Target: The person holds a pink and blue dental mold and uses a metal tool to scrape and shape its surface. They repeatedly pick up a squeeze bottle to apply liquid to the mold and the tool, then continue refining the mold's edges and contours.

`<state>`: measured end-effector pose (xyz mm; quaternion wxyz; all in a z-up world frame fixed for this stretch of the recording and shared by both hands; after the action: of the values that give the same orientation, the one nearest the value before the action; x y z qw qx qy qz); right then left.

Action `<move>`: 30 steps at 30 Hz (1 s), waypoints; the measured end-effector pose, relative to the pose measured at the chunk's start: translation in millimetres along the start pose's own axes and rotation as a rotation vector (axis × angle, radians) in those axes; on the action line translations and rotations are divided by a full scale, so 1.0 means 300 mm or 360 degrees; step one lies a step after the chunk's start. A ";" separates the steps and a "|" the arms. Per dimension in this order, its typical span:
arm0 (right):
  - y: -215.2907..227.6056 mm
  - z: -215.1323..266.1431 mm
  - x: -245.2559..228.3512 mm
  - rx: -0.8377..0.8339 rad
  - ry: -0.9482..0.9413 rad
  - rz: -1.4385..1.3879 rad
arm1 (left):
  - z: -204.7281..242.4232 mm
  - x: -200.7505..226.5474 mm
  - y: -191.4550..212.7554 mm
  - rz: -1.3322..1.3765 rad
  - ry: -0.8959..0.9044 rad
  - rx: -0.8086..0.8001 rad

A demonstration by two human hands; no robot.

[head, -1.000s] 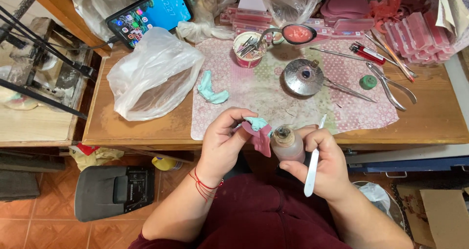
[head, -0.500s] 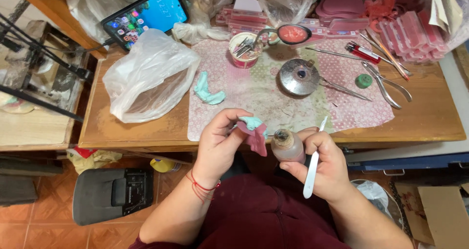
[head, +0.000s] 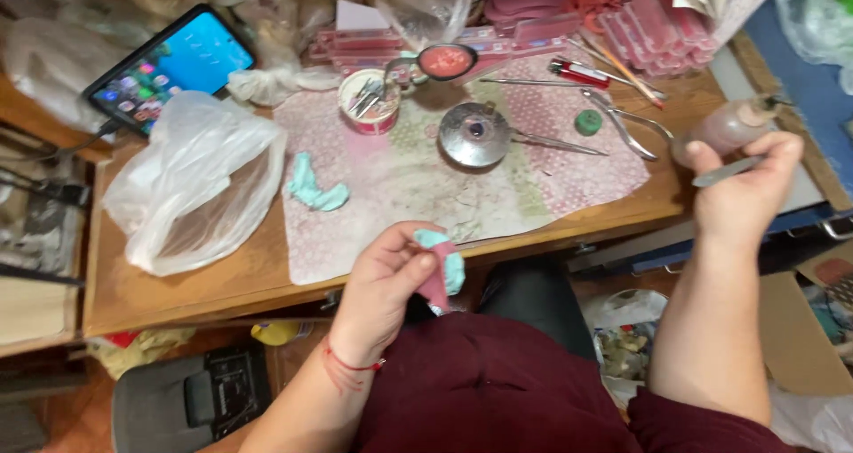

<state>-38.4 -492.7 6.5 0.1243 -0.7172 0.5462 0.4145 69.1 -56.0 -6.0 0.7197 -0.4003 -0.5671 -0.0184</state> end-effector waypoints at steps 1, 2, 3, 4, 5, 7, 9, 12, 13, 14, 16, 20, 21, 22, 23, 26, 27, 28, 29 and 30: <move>0.002 -0.012 0.037 0.0002 0.0032 0.0038 | 0.000 0.006 -0.021 0.0026 0.0003 -0.0051; 0.000 -0.012 0.065 -0.0016 0.0031 0.0015 | 0.001 0.000 -0.009 0.0017 -0.0008 -0.0026; 0.008 -0.011 0.091 0.0014 0.0054 0.0046 | 0.002 -0.005 0.000 -0.0011 -0.0033 -0.0021; 0.016 -0.010 0.118 0.0044 0.0077 0.0078 | 0.002 -0.011 0.009 -0.0040 -0.0057 -0.0016; 0.009 0.003 0.118 0.0031 0.0076 0.0062 | 0.007 -0.004 0.013 -0.0046 -0.0064 0.0002; 0.058 0.036 0.068 0.0336 0.0396 -0.0008 | 0.011 0.012 0.003 0.0028 -0.0090 -0.0041; 0.013 0.124 -0.140 0.0365 0.0403 -0.0178 | 0.018 0.016 0.016 -0.0097 -0.0166 -0.0065; -0.108 0.249 -0.353 0.0117 0.0184 -0.0368 | 0.029 0.025 0.002 -0.0300 -0.0234 -0.0127; -0.188 0.293 -0.396 -0.0163 -0.0030 -0.0396 | 0.031 0.031 -0.009 -0.0380 -0.0244 -0.0157; -0.204 0.303 -0.494 -0.0156 -0.0035 -0.0391 | 0.034 0.032 -0.033 -0.0381 -0.0237 -0.0164; -0.374 0.370 -0.688 -0.0951 -0.0335 -0.0841 | 0.042 0.063 -0.061 -0.0232 -0.0363 -0.0071; -0.469 0.411 -0.773 -0.1283 -0.0300 -0.1007 | 0.062 0.096 -0.048 -0.0521 -0.0487 -0.0009; -0.488 0.426 -0.779 -0.1331 -0.0350 -0.1026 | 0.073 0.114 -0.061 -0.0607 -0.0540 0.0018; -0.507 0.441 -0.784 -0.1378 -0.0400 -0.1043 | 0.083 0.133 -0.076 -0.0694 -0.0592 0.0045; -0.514 0.448 -0.790 -0.1388 -0.0399 -0.1045 | 0.087 0.133 -0.069 -0.0692 -0.0594 0.0055; -0.533 0.468 -0.769 -0.1382 -0.0489 -0.1079 | 0.087 0.132 -0.041 -0.0789 -0.0626 0.0112; -0.543 0.479 -0.752 -0.1399 -0.0482 -0.1077 | 0.082 0.129 -0.022 -0.0783 -0.0617 0.0113; -0.552 0.489 -0.735 -0.1416 -0.0474 -0.1075 | 0.075 0.125 -0.005 -0.0777 -0.0607 0.0113; -0.559 0.501 -0.709 -0.1411 -0.0477 -0.1073 | 0.077 0.117 -0.004 -0.0776 -0.0604 0.0109; -0.568 0.518 -0.687 -0.1432 -0.0529 -0.1193 | 0.077 0.109 -0.007 -0.0774 -0.0600 0.0087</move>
<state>29.2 -191.1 13.0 0.0301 -0.7686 0.0010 0.6390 61.1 -29.5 23.1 0.5868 -0.2297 -0.7700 -0.1001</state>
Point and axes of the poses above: each hand's wrist, its own z-axis away from the middle knuckle, its own y-axis out of the back of the hand, x = y × z, the point moved 8 cm from there along -z, towards the middle knuckle, and after that the axes turned 1 degree about y, right-handed, at the moved point
